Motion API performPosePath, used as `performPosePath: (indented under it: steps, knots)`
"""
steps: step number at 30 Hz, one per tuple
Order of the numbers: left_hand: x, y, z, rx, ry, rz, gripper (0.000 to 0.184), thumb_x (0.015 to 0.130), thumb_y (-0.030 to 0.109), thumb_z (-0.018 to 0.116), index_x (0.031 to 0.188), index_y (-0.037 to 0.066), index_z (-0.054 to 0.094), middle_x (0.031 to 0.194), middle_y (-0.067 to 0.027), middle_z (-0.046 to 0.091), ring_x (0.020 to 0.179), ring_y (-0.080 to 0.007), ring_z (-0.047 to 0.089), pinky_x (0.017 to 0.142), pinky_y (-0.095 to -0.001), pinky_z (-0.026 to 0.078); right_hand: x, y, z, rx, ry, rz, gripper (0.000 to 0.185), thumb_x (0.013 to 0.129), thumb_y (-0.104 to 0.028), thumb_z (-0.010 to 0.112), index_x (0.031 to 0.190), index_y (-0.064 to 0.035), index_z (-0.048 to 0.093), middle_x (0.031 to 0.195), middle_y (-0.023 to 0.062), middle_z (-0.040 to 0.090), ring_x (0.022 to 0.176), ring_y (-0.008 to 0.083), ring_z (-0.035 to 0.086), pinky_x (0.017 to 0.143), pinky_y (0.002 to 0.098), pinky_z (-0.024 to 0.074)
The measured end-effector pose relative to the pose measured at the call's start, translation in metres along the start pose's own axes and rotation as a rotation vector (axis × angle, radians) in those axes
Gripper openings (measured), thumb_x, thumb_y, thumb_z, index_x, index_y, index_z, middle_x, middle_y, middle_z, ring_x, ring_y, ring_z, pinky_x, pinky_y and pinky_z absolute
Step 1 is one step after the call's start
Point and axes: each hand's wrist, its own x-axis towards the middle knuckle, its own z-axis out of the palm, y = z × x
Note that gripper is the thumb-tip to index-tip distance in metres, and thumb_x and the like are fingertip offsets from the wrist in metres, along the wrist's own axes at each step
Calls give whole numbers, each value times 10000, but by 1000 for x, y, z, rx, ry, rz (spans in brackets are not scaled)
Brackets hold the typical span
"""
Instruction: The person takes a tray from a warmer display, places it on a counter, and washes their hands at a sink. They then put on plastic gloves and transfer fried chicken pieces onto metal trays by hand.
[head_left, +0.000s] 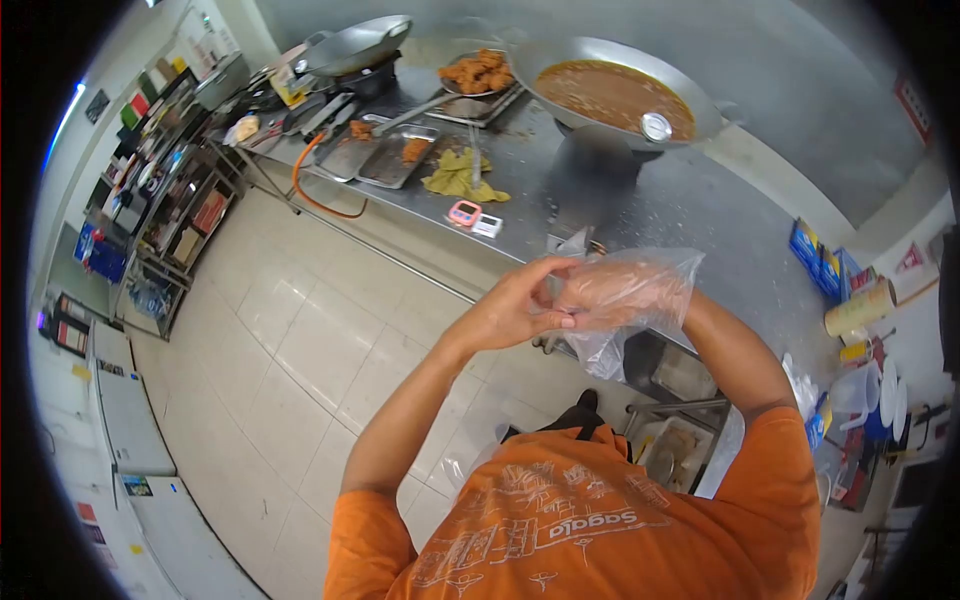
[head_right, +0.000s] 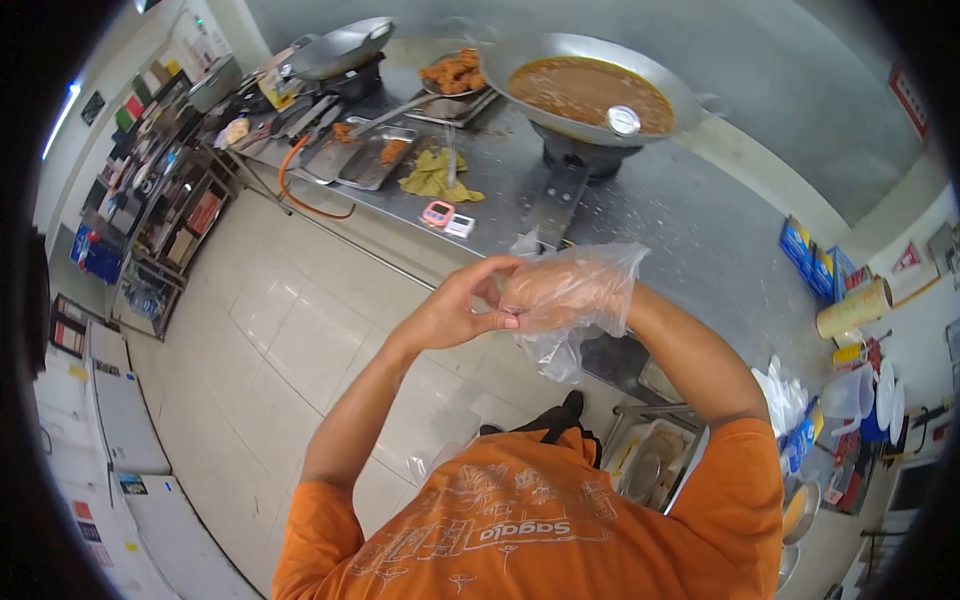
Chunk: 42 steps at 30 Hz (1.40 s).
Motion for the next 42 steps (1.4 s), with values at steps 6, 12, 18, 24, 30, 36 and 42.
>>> performPosePath:
  steps: [6,12,18,24,30,36,42]
  knots:
    - [-64,-26,-45,128,294,-244,277,806,111,697,1054,39,598,601,-14,569,541,-67,479,504,-259,388,69,-20,-13,80,16,-73,266,864,-270,523,827,-9,567,672,182,564,663,338,561,614,429,424]
    - [-95,-54,-95,437,503,-199,65,805,126,692,781,68,672,724,-53,643,637,-165,508,620,-327,420,158,-6,-32,40,40,-202,186,830,-219,544,847,-40,593,697,167,584,696,368,574,624,439,427]
    - [-136,-79,-156,657,750,-514,143,811,220,699,779,83,675,852,-14,659,786,-192,494,774,-360,363,277,-20,-41,-57,318,-503,168,814,-189,578,765,-28,569,650,147,572,654,357,578,594,440,438]
    - [-177,-131,-212,-252,1373,-602,149,835,168,682,786,30,654,805,-2,630,717,-102,528,660,-263,405,343,-52,-44,251,558,-306,172,833,-200,610,794,-32,623,691,152,607,585,283,558,517,400,421]
    - [-174,-185,-213,-599,1615,-440,81,781,70,696,775,72,616,766,-7,600,698,-92,532,638,-235,413,426,-23,41,986,12,-129,327,859,-337,622,826,-12,636,691,29,590,629,117,559,547,286,429]
    - [-190,-197,-222,-377,1303,-574,429,751,97,725,585,142,333,574,72,362,577,-51,336,510,-244,282,490,2,63,1079,-542,-40,325,804,-372,650,818,-47,634,667,14,576,569,107,531,571,246,441]
    - [-245,-200,-243,-411,1181,-476,480,776,117,703,600,128,256,577,82,261,560,-55,219,486,-270,209,529,-32,64,367,-335,-74,310,752,-284,640,629,-2,597,535,118,558,511,190,559,505,350,432]
